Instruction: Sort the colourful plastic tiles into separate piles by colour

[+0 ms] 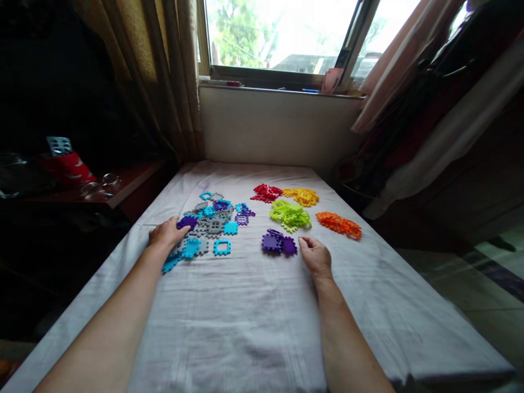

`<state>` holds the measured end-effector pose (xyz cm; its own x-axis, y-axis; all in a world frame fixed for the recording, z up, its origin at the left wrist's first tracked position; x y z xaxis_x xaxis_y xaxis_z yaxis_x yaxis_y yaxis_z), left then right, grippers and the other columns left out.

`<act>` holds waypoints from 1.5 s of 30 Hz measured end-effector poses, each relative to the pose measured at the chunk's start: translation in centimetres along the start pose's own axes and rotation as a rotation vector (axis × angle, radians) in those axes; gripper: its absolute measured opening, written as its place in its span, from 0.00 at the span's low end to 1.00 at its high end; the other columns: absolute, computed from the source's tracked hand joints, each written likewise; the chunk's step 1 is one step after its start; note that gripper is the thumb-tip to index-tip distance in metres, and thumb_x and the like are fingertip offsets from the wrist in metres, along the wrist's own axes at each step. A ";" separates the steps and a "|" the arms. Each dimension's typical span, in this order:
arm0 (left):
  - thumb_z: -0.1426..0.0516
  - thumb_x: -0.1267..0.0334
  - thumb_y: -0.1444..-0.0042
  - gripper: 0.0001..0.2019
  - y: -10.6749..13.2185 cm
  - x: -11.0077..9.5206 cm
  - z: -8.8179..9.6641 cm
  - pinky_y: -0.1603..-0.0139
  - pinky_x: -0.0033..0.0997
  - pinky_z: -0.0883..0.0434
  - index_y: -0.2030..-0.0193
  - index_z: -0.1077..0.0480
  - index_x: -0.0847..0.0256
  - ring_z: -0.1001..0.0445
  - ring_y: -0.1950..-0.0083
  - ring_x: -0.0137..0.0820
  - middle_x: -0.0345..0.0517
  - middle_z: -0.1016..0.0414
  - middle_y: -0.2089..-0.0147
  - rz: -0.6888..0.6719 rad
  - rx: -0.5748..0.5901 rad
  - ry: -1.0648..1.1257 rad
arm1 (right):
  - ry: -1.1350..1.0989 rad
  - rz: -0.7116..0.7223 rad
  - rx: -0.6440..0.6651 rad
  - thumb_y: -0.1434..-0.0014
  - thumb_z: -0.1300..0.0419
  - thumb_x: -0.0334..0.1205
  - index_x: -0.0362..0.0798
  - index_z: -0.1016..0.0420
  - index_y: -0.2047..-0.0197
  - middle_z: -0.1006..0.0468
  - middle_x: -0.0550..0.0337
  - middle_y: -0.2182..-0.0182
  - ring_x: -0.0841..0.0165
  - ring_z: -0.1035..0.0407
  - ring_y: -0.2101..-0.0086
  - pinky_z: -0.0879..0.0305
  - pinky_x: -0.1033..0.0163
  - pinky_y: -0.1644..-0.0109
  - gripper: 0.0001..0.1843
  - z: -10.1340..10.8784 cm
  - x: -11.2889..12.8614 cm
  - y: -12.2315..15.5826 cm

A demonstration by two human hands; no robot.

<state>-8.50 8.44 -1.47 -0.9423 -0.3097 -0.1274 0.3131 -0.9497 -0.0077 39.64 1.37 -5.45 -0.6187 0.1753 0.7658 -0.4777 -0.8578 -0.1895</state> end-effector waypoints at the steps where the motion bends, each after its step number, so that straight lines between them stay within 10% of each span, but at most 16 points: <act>1: 0.46 0.47 0.43 0.29 -0.2 0.4 -0.2 0.47 0.43 0.30 0.37 0.32 0.57 0.26 0.42 0.49 0.54 0.24 0.40 0.011 0.042 0.013 | 0.000 0.002 0.000 0.48 0.45 0.52 0.51 0.17 0.64 0.16 0.55 0.65 0.60 0.23 0.63 0.30 0.59 0.56 0.20 0.0 0.0 -0.1; 9: 0.44 0.53 0.44 0.22 0.5 1.0 3.2 0.52 0.37 0.27 0.44 0.25 0.55 0.22 0.49 0.44 0.47 0.19 0.48 -0.039 -0.188 0.284 | 0.029 0.008 0.026 0.45 0.45 0.51 0.51 0.17 0.62 0.16 0.55 0.65 0.61 0.23 0.63 0.30 0.60 0.57 0.19 -0.4 0.1 -0.4; 18: 0.40 0.61 0.42 0.18 10.9 -19.6 -0.2 0.43 0.37 0.27 0.44 0.27 0.54 0.23 0.48 0.36 0.47 0.21 0.48 -0.785 -0.110 0.541 | 0.038 0.023 0.037 0.43 0.45 0.48 0.53 0.17 0.63 0.15 0.58 0.65 0.64 0.23 0.63 0.30 0.63 0.57 0.16 -0.6 0.5 0.0; 26: 0.37 0.61 0.44 0.16 13.8 -25.9 -2.2 0.43 0.41 0.28 0.48 0.27 0.57 0.24 0.46 0.40 0.51 0.21 0.48 -0.940 -0.097 0.407 | 0.064 -0.010 0.065 0.43 0.45 0.48 0.53 0.16 0.61 0.15 0.57 0.64 0.63 0.23 0.63 0.30 0.63 0.59 0.16 -0.5 0.5 -0.4; 31: 0.42 0.55 0.39 0.16 11.5 -23.3 -1.5 0.39 0.41 0.30 0.46 0.27 0.57 0.25 0.43 0.39 0.51 0.23 0.44 -0.953 -0.180 0.388 | 0.065 -0.022 0.055 0.43 0.45 0.48 0.54 0.16 0.61 0.16 0.58 0.66 0.63 0.23 0.64 0.31 0.63 0.60 0.16 -0.4 0.2 -0.7; 38: 0.47 0.55 0.40 0.20 2.0 -9.2 1.1 0.38 0.44 0.34 0.43 0.29 0.56 0.30 0.38 0.45 0.53 0.28 0.37 -0.463 -0.273 0.040 | 0.097 -0.003 0.087 0.42 0.45 0.49 0.54 0.17 0.63 0.17 0.60 0.69 0.65 0.24 0.66 0.33 0.65 0.61 0.16 -0.7 0.4 -0.5; 45: 0.48 0.42 0.44 0.30 -0.7 -2.9 0.3 0.50 0.44 0.30 0.44 0.28 0.62 0.26 0.45 0.52 0.63 0.23 0.45 -0.134 -0.024 -0.151 | 0.120 0.026 0.112 0.42 0.45 0.48 0.55 0.17 0.63 0.17 0.60 0.69 0.64 0.24 0.66 0.33 0.64 0.63 0.16 -0.9 0.9 0.1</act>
<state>-6.05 9.98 -0.83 -0.9822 -0.1860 0.0263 0.1849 -0.9820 -0.0389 38.50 1.87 -5.33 -0.7032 0.2034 0.6813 -0.3926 -0.9100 -0.1335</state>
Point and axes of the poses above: each hand's wrist, its own y-axis away from the middle knuckle, its own z-axis out of the back of the hand, x = y × z, the point moved 9 cm from there along -y, towards the middle knuckle
